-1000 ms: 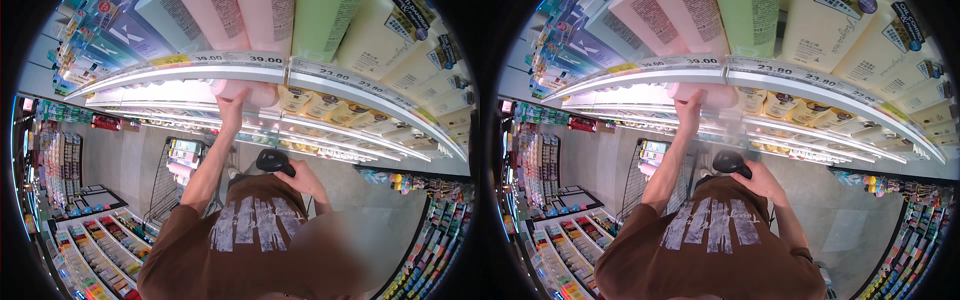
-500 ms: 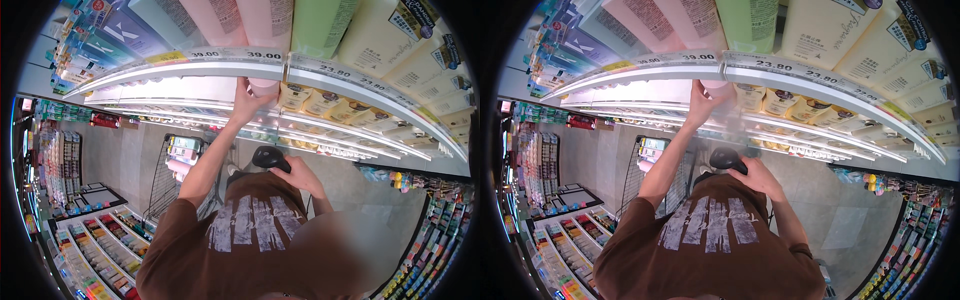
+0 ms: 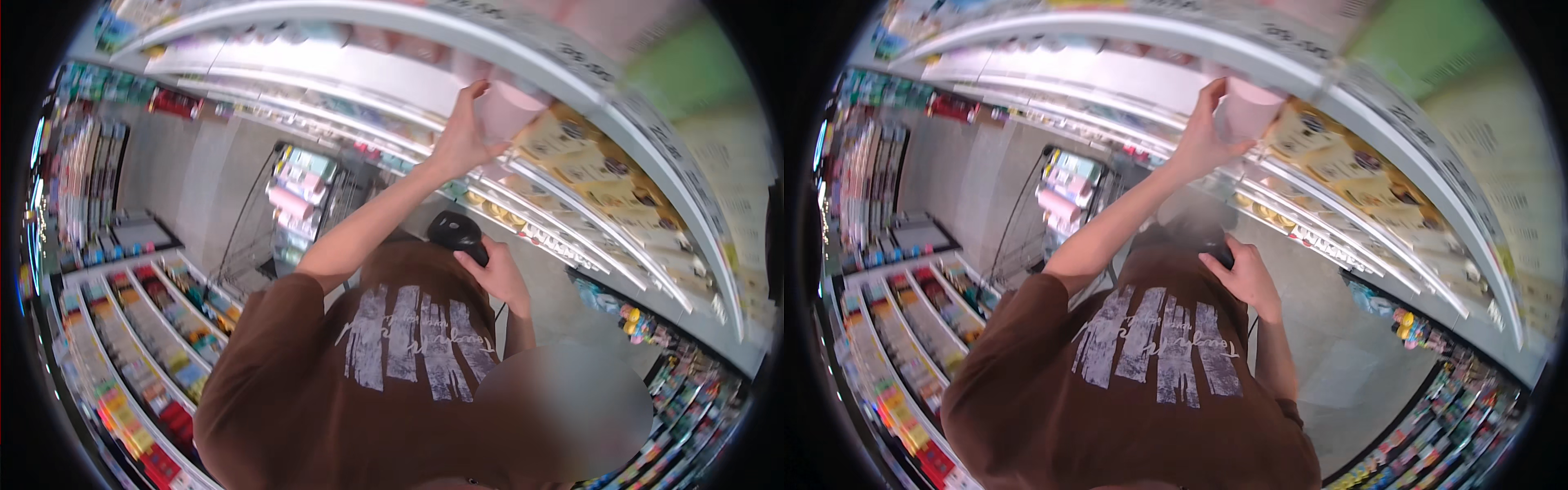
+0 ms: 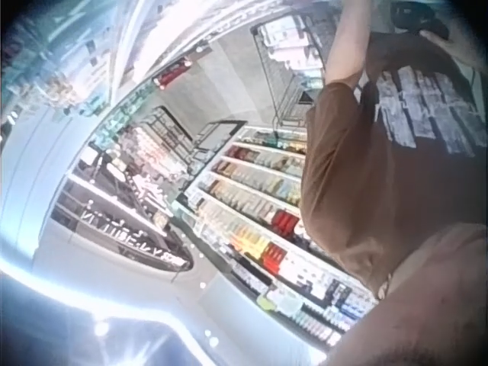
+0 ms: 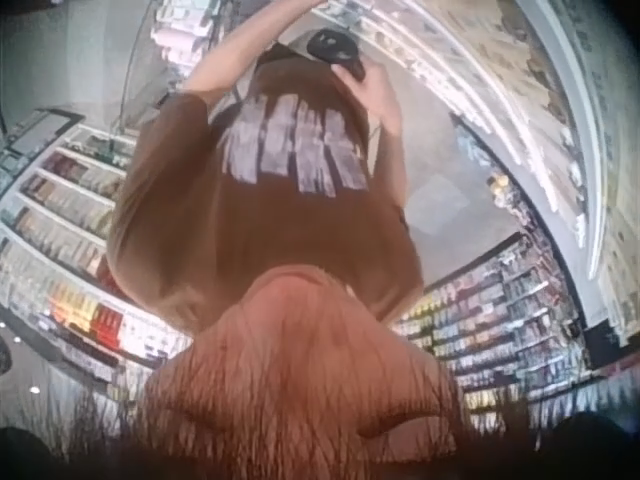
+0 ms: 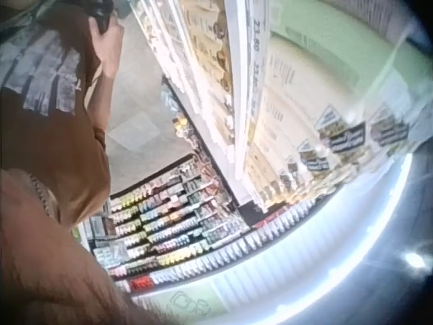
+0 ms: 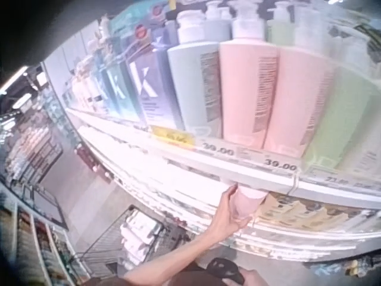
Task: Scanning various personal care and cleaning products on shelves in a supermarket and placing some in a shopping cart.
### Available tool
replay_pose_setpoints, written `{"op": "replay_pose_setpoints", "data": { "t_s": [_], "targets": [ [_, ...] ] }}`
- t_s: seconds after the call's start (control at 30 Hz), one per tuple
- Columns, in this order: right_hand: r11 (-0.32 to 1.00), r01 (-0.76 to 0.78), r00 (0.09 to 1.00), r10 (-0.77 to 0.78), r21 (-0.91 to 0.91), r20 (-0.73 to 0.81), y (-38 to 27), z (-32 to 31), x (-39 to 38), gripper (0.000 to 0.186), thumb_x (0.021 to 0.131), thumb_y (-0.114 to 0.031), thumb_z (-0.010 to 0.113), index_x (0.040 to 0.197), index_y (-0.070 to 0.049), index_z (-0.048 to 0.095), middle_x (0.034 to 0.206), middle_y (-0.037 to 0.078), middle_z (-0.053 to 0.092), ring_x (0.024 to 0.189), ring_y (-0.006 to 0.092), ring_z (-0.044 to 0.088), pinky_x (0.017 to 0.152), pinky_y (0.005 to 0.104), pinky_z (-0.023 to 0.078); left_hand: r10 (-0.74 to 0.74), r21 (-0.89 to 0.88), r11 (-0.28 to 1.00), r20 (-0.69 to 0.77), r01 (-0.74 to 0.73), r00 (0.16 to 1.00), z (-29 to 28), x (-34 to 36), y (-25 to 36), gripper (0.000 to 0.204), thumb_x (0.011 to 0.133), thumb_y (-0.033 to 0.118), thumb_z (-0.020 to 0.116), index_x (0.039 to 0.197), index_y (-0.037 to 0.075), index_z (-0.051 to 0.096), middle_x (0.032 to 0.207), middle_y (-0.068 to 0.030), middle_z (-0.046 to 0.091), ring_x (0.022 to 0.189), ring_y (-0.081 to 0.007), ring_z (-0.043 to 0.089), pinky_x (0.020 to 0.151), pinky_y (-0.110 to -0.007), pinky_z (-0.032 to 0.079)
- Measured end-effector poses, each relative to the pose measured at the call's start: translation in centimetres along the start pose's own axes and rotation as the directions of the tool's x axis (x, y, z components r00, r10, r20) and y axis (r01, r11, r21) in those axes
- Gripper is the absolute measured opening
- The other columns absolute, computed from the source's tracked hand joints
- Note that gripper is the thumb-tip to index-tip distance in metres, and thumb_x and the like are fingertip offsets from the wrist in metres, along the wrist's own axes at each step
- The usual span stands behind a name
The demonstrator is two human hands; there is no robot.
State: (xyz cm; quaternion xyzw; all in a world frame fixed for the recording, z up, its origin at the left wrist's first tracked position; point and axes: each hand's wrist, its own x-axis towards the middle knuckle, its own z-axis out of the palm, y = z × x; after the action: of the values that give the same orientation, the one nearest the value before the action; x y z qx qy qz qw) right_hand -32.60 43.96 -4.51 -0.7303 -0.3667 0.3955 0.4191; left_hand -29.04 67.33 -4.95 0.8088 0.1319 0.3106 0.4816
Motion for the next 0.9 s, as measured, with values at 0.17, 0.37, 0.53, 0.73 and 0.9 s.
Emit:
{"op": "replay_pose_setpoints", "data": {
  "t_s": [0.17,0.37,0.53,0.73,0.9],
  "targets": [
    [0.994,-0.093,0.994,0.096,-0.057,0.051,-0.4,1.7,2.7,0.038,0.093,-0.029,0.074,0.107,0.005,0.064,0.080,0.024,0.068,0.073,0.0409,0.068,0.070,0.0435,0.052,-0.085,-0.116,0.992,-0.303,0.052,0.949,-5.5,-5.9,-3.4,0.078,0.078,0.005,0.084,0.143,0.002,0.042,0.142,-0.0168,0.051,0.137,-0.0254,0.051,0.116,-0.043,0.043],
    [0.976,-0.080,0.972,0.121,-0.201,0.201,-0.5,5.0,7.8,0.039,0.092,-0.032,0.075,0.098,0.005,0.062,0.076,0.026,0.066,0.073,0.0438,0.066,0.067,0.0449,0.050,-0.581,-0.243,0.795,-0.572,0.556,0.580,-14.2,-20.8,-17.0,0.062,0.083,0.016,0.085,0.133,0.003,0.050,0.120,-0.0114,0.060,0.113,-0.0212,0.059,0.097,-0.038,0.051],
    [0.943,-0.074,0.929,0.183,-0.323,0.320,-3.8,9.4,12.2,0.042,0.091,-0.034,0.076,0.098,0.004,0.061,0.075,0.026,0.065,0.074,0.0441,0.066,0.066,0.0457,0.050,-0.794,-0.372,0.427,-0.590,0.824,0.144,-24.3,-33.4,-32.0,0.089,0.076,0.028,0.092,0.136,-0.009,0.038,0.129,-0.0203,0.054,0.117,-0.0296,0.058,0.099,-0.039,0.050],
    [0.918,-0.111,0.887,0.264,-0.381,0.378,-5.8,16.3,16.2,0.042,0.091,-0.034,0.076,0.103,0.004,0.062,0.074,0.025,0.064,0.072,0.0438,0.065,0.066,0.0462,0.050,-0.749,-0.441,0.204,-0.645,0.874,-0.150,-32.7,-38.4,-43.1,0.107,0.070,0.034,0.095,0.141,-0.015,0.031,0.144,-0.0300,0.045,0.133,-0.0382,0.051,0.113,-0.044,0.043],
    [0.906,-0.230,0.871,0.355,-0.356,0.341,-7.4,21.0,17.2,0.042,0.091,-0.033,0.076,0.102,0.005,0.062,0.072,0.025,0.063,0.068,0.0421,0.064,0.064,0.0443,0.050,-0.754,-0.527,-0.077,-0.525,0.846,-0.396,-34.5,-36.2,-48.1,0.120,0.068,0.044,0.095,0.149,-0.007,0.022,0.145,-0.0329,0.046,0.134,-0.0427,0.051,0.112,-0.046,0.044]
  ]
}}
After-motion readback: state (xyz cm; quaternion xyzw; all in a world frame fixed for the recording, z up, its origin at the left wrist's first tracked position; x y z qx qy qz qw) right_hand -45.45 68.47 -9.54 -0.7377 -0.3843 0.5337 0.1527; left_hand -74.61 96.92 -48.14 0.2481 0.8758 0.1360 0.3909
